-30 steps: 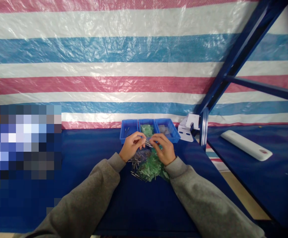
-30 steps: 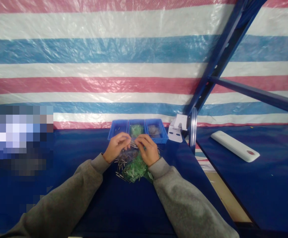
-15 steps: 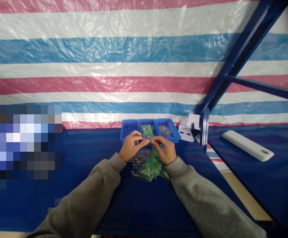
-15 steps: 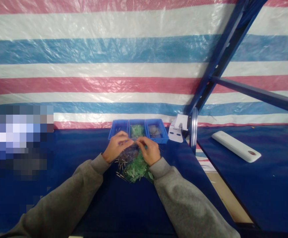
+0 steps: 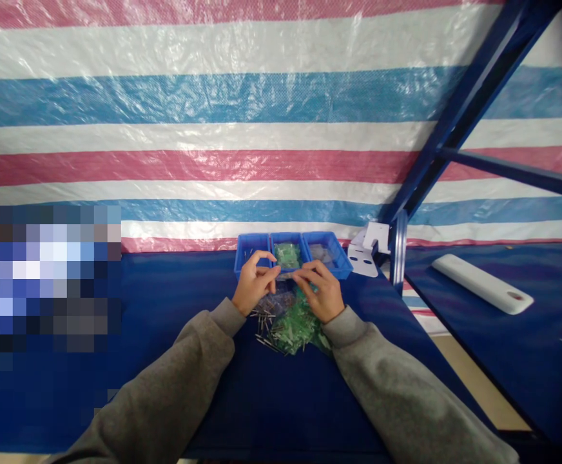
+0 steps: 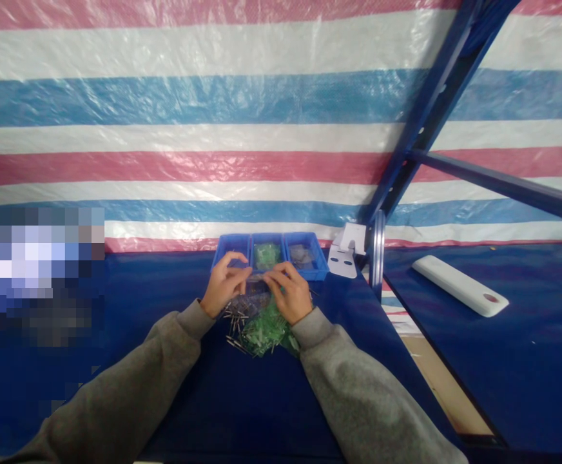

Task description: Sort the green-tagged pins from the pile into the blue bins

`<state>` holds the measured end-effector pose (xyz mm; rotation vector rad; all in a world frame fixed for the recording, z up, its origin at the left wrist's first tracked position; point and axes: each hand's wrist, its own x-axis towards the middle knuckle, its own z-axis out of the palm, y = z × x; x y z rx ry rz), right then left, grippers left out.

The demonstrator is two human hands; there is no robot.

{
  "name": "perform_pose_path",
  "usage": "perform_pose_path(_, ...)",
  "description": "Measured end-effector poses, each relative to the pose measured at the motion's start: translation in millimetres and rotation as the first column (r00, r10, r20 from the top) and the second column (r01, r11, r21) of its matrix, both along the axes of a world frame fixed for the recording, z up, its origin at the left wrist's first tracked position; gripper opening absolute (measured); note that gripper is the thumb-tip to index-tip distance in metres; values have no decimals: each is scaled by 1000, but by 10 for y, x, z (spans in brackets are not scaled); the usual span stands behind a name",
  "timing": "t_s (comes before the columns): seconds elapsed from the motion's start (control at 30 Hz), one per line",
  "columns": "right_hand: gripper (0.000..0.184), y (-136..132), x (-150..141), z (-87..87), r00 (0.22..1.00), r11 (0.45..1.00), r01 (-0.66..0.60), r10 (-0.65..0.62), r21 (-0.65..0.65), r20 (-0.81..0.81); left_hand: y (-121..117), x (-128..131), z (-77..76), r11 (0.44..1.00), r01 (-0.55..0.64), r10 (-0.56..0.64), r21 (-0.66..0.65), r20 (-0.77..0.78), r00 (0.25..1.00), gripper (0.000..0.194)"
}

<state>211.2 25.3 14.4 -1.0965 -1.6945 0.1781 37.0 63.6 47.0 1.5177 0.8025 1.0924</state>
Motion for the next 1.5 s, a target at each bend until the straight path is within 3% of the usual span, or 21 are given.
perform_pose_path(0.13, 25, 19, 54, 9, 955, 980, -35, -25, -198, -296, 32, -18, -10, 987, -154, 152, 39, 51, 987, 24)
perform_pose_path(0.2, 28, 80, 85, -6, 836, 968, -46, -98, -247, -540, 54, -27, -13, 980, -192, 190, 57, 49, 981, 24)
perform_pose_path(0.27, 31, 156, 117, -29, 670, 958, -53, -174, -281, -721, 72, -34, -17, 974, -213, 211, 78, 28, 977, 24)
perform_pose_path(0.33, 44, 215, 150, -55, 552, 941, -73, -237, -329, -799, 83, -38, -22, 972, -220, 220, 84, 14, 975, 24)
perform_pose_path(0.37, 53, 232, 164, -67, 535, 931, -77, -264, -358, -802, 87, -40, -25, 971, -223, 222, 83, 12, 975, 24)
perform_pose_path(0.43, 60, 238, 187, -82, 591, 911, -49, -305, -410, -747, 92, -44, -30, 970, -226, 226, 87, 17, 974, 25)
perform_pose_path(0.5, 50, 213, 196, -77, 719, 905, 52, -327, -422, -613, 94, -50, -39, 969, -229, 228, 97, 25, 973, 26)
perform_pose_path(0.6, 39, 149, 190, -25, 924, 916, 220, -305, -334, -229, 106, -60, -62, 967, -227, 227, 117, 17, 974, 25)
perform_pose_path(0.67, 35, 99, 190, 28, 969, 929, 245, -221, -277, 114, 121, -66, -77, 966, -224, 226, 126, -1, 974, 25)
perform_pose_path(0.77, 34, 9, 232, 109, 873, 929, 227, -62, -292, 483, 117, -82, -63, 962, -230, 238, 148, -41, 970, 25)
perform_pose_path(0.87, 41, -111, 340, 170, 821, 939, 187, 13, -290, 571, -5, -137, -9, 938, -216, 263, 271, -150, 953, 27)
perform_pose_path(0.93, 48, -219, 433, 171, 832, 950, 134, 47, -282, 553, -166, -205, 5, 900, -111, 258, 422, -311, 915, 31)
perform_pose_path(1.0, 61, -346, 518, 108, 835, 959, 96, 69, -268, 546, -351, -291, -42, 856, 75, 236, 511, -517, 823, 42)
perform_pose_path(1.07, 89, -473, 575, -21, 802, 953, 87, 105, -289, 588, -505, -377, -153, 825, 208, 267, 526, -687, 676, 75)
perform_pose_path(1.13, 105, -566, 587, -185, 762, 941, 118, 119, -318, 636, -590, -440, -294, 821, 270, 301, 503, -783, 544, 100)
perform_pose_path(1.23, 104, -601, 527, -378, 721, 928, 163, 120, -335, 683, -594, -458, -462, 836, 298, 306, 460, -843, 442, 108)
perform_pose_path(1.33, 97, -546, 414, -439, 713, 936, 186, 80, -298, 697, -532, -405, -519, 840, 296, 314, 455, -852, 419, 104)
perform_pose_path(1.5, 89, -465, 241, -424, 727, 953, 178, 42, -247, 686, -456, -328, -523, 835, 300, 299, 460, -839, 455, 93)
